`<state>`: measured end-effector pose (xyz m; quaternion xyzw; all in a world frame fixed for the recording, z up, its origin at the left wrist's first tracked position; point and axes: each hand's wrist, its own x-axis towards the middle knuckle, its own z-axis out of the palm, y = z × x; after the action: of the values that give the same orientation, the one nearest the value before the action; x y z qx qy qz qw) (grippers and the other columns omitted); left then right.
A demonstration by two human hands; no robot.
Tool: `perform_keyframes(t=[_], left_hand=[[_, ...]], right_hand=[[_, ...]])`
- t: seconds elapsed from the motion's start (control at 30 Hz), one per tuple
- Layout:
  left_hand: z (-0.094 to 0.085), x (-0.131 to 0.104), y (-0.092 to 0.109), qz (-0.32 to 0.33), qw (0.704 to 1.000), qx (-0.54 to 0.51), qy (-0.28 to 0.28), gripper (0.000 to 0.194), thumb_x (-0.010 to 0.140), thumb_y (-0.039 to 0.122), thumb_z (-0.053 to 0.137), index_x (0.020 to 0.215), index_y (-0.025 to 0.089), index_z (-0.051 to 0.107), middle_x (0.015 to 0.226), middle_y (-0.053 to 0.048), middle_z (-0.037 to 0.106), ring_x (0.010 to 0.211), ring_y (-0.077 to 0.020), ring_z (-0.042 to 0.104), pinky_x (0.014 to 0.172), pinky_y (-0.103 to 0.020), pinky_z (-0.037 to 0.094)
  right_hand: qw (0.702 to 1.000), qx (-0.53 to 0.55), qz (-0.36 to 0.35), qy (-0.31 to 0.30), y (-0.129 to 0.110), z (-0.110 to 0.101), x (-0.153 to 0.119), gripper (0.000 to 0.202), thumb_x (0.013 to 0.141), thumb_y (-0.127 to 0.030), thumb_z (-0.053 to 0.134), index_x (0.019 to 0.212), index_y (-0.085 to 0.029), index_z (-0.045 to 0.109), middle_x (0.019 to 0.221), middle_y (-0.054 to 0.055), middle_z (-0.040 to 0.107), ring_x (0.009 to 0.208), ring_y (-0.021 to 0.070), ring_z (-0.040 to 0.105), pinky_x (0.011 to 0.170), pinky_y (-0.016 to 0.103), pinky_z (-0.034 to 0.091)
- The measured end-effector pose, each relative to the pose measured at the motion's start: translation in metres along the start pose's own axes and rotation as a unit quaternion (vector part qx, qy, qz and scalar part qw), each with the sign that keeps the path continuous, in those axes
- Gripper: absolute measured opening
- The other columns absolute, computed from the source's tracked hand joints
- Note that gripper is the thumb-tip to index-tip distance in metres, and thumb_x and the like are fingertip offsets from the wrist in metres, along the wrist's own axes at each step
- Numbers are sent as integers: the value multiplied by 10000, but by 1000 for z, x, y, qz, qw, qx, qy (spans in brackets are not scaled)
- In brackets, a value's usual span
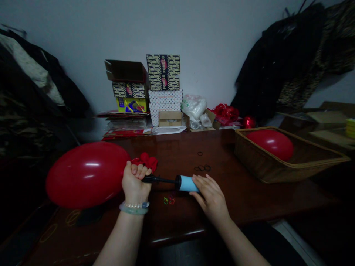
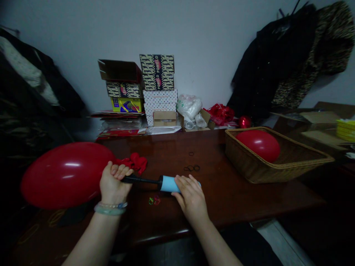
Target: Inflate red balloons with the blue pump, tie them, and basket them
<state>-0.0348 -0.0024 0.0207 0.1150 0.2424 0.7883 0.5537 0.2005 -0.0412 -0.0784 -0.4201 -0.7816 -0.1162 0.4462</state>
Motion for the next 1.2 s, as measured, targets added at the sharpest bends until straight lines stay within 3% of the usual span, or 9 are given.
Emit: perform_keyframes(t=[0.33,0.47,0.67,0.87,1.03,1.2], left_hand=[[2,-10,-33,-23,999,25,-3,463,918,295,500,530,187,271,393,84,240,336,-54,228,421,-217,307],[2,-13,-37,-29,999,29,-6,465,914,304,507,533,188,269,395,85,243,336,-55,235,429,-218,315],[3,-8,-27,-21,999,29,-10,475,916,303,495,524,191,251,386,82,237,322,-54,233,414,-217,306],[-1,3,-5,-12,1000,8,-11,461,928,256,455,520,187,254,373,78,242,318,-56,241,408,-215,302],[-6,13,12,-6,1000,-1,-3,456,935,239,420,518,187,244,367,75,237,313,-58,242,398,-217,294],[-6,15,14,-9,1000,0,-12,452,933,240,428,522,187,248,371,78,237,310,-54,245,393,-213,290]], right_hand=[[1000,17,-9,18,-13,4,0,507,863,-232,667,1346,-205,514,1204,78,684,1091,231,635,1047,491,444],[1000,14,-2,9,-12,4,0,513,873,-240,656,1361,-224,498,1205,71,686,1089,229,639,1068,503,417],[1000,12,8,-16,-11,1,3,480,889,-312,639,1348,-251,512,1197,66,691,1086,226,648,1114,529,336],[1000,3,15,-15,-4,-2,3,456,896,-317,631,1334,-256,520,1207,54,687,1101,213,641,1136,513,285],[1000,-17,11,-18,3,-5,3,455,900,-315,627,1336,-248,515,1221,58,679,1110,217,636,1133,522,282],[1000,-12,11,-8,-2,-3,2,441,900,-297,624,1328,-253,528,1198,61,691,1081,226,648,1103,524,338]])
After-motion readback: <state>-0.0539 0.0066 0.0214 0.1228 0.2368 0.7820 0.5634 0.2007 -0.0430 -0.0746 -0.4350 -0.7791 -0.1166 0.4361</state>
